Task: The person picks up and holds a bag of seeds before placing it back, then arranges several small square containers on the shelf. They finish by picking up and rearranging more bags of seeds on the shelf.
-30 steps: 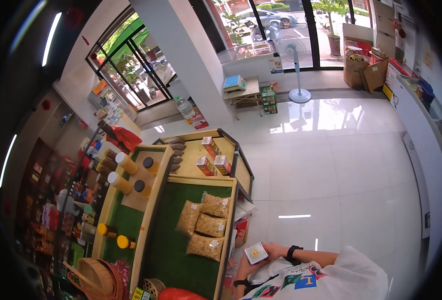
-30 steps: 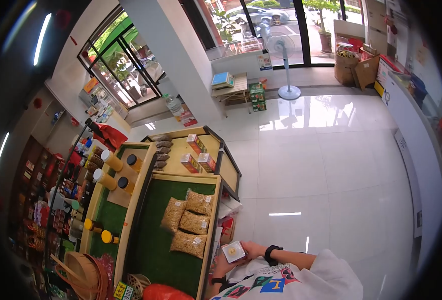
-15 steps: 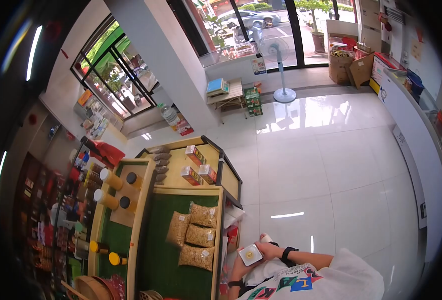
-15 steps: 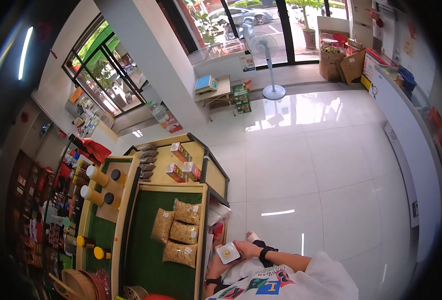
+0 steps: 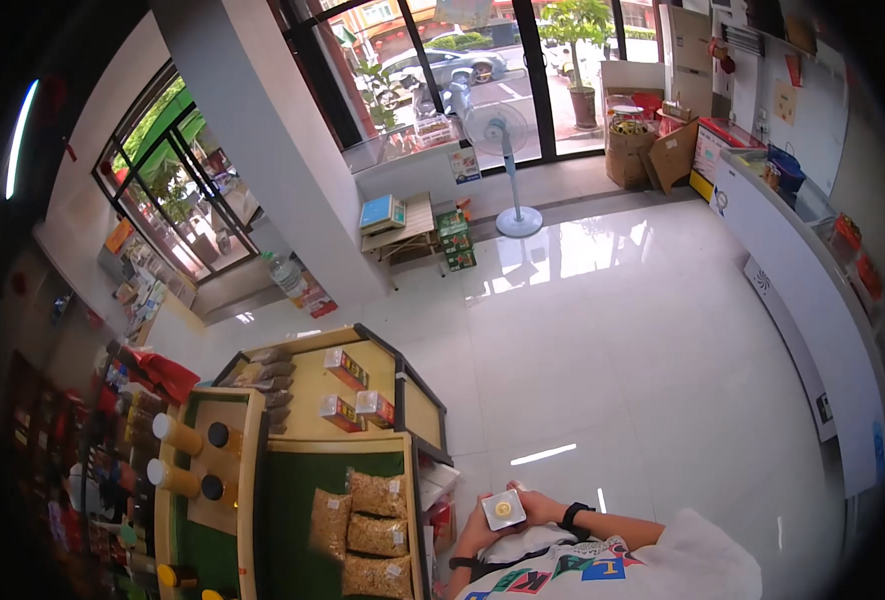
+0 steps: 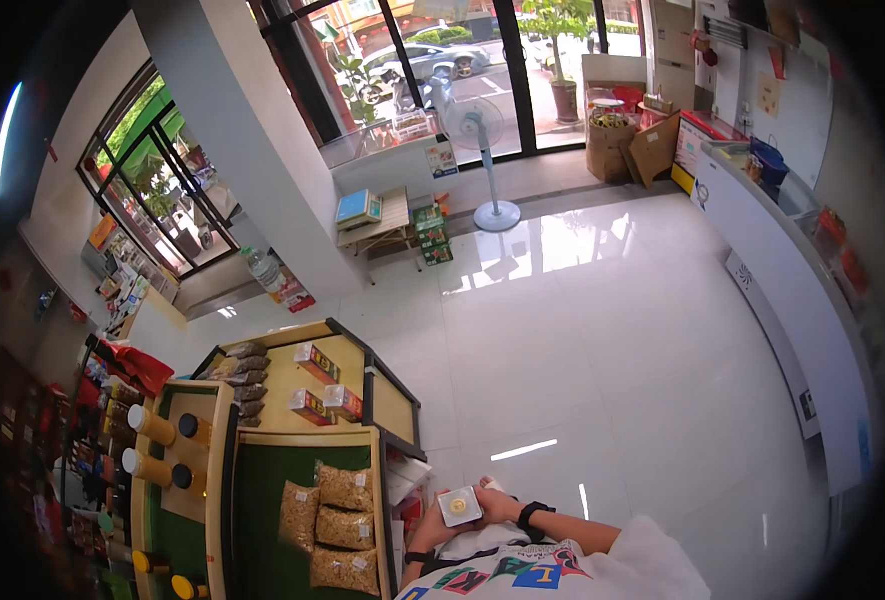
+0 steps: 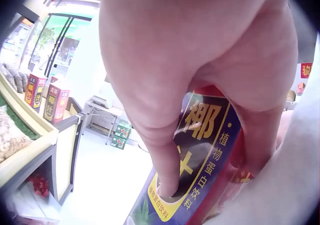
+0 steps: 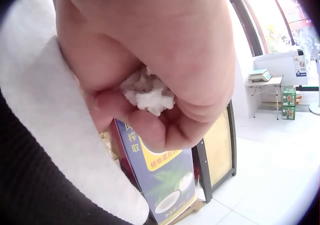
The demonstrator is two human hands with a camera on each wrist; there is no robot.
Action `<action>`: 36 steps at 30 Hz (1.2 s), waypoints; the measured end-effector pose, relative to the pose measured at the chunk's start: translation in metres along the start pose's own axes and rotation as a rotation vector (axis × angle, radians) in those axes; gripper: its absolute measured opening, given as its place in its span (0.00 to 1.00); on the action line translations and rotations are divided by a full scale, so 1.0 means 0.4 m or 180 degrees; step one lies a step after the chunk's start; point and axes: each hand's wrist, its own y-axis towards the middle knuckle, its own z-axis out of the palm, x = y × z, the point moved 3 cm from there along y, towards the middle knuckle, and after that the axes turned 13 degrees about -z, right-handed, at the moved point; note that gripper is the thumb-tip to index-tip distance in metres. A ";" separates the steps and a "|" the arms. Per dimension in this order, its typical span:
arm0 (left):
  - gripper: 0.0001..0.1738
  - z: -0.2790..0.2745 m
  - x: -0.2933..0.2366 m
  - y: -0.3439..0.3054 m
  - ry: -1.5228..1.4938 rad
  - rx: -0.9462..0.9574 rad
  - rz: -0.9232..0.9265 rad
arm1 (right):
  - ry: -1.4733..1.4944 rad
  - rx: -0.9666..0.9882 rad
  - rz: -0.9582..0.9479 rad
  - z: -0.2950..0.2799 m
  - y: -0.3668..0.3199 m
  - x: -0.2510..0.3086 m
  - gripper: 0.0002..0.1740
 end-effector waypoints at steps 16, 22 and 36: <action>0.49 -0.187 -0.066 0.165 -0.0048 -0.0308 -0.0224 | 0.0390 0.0792 0.0584 -0.065 0.260 -0.140 0.46; 0.51 -0.215 -0.016 0.224 -0.0097 -0.0269 -0.0062 | 0.0231 0.0876 0.0423 -0.078 0.323 -0.165 0.44; 0.51 -0.259 0.011 0.296 -0.0383 -0.0613 -0.0264 | 0.0448 0.1248 0.0030 -0.079 0.443 -0.266 0.44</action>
